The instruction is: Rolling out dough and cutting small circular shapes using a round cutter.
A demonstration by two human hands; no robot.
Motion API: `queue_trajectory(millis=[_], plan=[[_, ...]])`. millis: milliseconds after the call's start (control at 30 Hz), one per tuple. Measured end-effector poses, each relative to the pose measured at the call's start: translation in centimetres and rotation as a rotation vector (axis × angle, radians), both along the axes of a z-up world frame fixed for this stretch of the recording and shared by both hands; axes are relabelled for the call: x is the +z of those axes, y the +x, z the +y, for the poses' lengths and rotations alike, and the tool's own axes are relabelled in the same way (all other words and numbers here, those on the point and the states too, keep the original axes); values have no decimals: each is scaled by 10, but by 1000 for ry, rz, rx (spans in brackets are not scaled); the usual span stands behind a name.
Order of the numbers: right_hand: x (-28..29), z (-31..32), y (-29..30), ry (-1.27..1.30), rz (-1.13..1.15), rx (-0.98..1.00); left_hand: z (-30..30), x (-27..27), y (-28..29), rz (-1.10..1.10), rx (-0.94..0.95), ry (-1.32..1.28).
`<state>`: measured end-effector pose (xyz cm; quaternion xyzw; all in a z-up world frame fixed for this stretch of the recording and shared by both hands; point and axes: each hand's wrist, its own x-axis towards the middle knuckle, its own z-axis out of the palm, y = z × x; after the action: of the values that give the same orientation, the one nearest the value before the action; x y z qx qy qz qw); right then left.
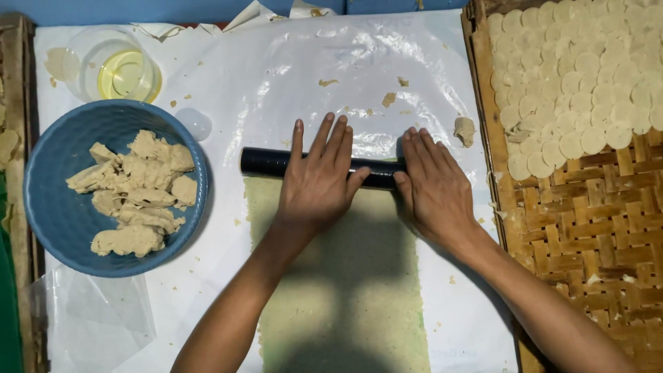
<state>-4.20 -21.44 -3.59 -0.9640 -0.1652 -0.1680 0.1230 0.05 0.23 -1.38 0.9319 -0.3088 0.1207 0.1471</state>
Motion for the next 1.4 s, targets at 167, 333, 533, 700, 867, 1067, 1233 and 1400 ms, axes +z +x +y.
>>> queue_trajectory(millis=[167, 333, 533, 700, 867, 1067, 1233, 1400], plan=[[5, 2, -6, 9, 46, -6, -1, -5, 3, -96, 13, -7], [-2, 4, -20, 43, 35, -1, 2, 3, -16, 13, 12, -25], [12, -6, 25, -15, 180, -33, -13, -17, 30, -146, 61, -13], [15, -20, 64, 35, 444, -2, -20, -15, 72, 260, 41, 170], [19, -27, 91, 111, 494, -45, -29, -19, 99, 217, 77, 101], [5, -31, 110, 219, 259, -145, -4, 16, 64, -49, -48, -208], [19, -26, 118, 355, -214, -59, 18, 10, 66, 49, -43, -184], [-28, -46, 103, 230, -160, 168, 16, -21, 102, 43, -20, -147]])
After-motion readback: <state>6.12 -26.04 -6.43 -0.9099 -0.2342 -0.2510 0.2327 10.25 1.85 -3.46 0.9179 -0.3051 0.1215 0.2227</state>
